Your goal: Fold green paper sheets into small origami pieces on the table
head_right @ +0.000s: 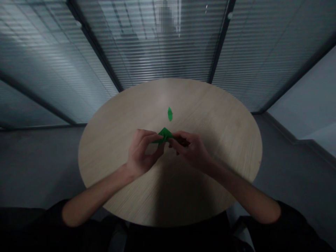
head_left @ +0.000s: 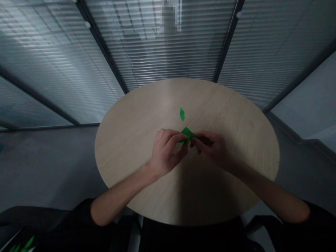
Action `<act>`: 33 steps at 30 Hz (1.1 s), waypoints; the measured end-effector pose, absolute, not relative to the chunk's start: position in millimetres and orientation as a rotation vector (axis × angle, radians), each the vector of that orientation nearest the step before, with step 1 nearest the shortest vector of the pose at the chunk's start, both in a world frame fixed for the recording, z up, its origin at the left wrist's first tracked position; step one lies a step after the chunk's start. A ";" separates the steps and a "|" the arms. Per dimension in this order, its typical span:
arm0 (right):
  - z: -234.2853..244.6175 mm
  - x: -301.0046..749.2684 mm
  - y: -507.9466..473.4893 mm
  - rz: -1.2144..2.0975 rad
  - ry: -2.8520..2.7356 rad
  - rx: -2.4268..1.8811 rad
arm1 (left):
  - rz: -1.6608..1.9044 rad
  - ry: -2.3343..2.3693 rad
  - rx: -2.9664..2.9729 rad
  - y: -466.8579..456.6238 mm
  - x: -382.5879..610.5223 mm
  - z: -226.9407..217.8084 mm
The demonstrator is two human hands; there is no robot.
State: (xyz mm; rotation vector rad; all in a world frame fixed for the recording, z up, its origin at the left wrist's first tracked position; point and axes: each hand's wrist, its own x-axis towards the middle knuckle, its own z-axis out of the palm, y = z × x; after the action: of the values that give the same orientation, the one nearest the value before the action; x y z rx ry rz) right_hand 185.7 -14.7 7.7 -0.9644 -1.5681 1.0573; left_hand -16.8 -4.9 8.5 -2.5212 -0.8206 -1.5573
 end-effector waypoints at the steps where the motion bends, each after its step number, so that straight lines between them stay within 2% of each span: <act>1: 7.4 186.2 -14.7 1.053 -1.594 -0.959 | -1.556 -0.828 -2.518 -4.7 -16.9 9.4; 10: 12.9 192.6 -17.9 0.919 -1.766 -0.973 | -1.733 -1.101 -2.466 -4.0 -18.5 14.2; 18: 14.0 195.9 -14.0 0.877 -1.585 -0.938 | -1.993 -1.359 -2.520 -1.2 -16.6 7.9; 33: 16.0 197.0 -15.4 1.057 -1.640 -0.772 | -1.967 -0.971 -2.654 -2.4 -17.2 5.6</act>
State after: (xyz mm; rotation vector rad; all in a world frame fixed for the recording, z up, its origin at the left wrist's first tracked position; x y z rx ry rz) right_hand 197.0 -15.4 16.0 -0.7723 -1.6397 1.0572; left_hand -17.2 -2.4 5.6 -2.6539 -0.9710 -1.9673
